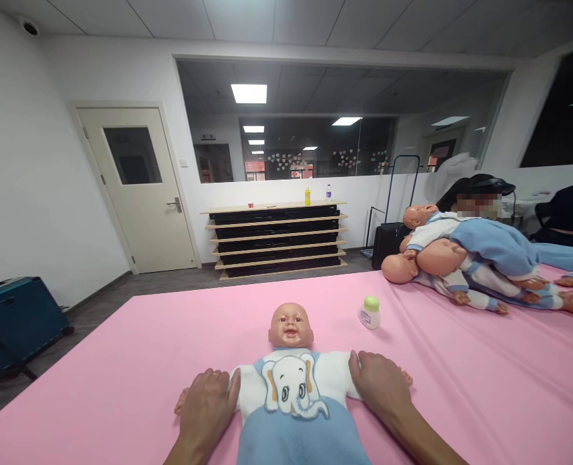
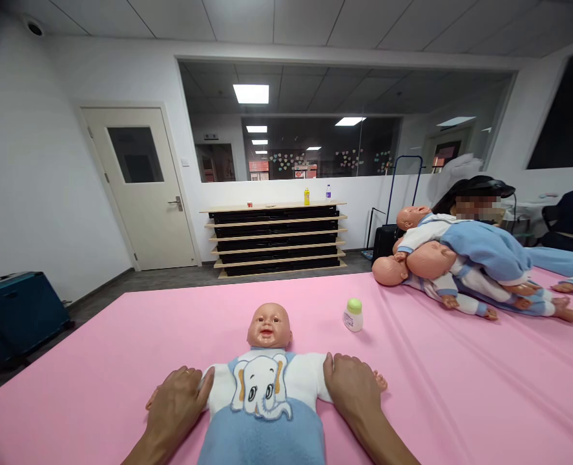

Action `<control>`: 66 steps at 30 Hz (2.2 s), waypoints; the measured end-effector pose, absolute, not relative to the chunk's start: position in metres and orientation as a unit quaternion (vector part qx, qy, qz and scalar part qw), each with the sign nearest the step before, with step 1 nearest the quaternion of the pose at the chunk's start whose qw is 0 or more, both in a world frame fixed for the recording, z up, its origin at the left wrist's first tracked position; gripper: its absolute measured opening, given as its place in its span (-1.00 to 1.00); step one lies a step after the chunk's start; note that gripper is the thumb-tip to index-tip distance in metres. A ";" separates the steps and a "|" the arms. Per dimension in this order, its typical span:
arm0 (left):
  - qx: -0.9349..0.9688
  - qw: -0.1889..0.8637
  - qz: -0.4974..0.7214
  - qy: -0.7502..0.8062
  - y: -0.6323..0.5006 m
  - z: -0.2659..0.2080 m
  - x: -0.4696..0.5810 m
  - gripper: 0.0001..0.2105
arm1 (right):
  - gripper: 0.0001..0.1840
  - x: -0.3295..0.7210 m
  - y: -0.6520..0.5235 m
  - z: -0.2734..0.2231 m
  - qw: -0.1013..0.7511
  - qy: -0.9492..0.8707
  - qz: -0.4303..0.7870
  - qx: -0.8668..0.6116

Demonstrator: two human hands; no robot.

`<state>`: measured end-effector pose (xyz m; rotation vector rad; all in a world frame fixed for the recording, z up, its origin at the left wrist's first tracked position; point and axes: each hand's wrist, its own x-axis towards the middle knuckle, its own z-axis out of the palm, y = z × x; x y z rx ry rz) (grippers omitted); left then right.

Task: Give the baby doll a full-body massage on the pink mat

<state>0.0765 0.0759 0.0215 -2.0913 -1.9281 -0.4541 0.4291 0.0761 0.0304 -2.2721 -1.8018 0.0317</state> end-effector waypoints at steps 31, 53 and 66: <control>-0.730 0.121 -0.104 -0.664 0.074 0.027 0.078 -0.55 | -0.49 0.427 0.075 0.026 0.150 -0.637 -0.057 -0.754; -0.710 0.084 -0.104 -0.691 0.073 0.034 0.082 -0.51 | -0.47 0.427 0.077 0.032 0.123 -0.613 -0.003 -0.780; -0.705 0.089 -0.092 -0.697 0.072 0.036 0.084 -0.54 | -0.49 0.426 0.076 0.034 0.115 -0.618 -0.004 -0.778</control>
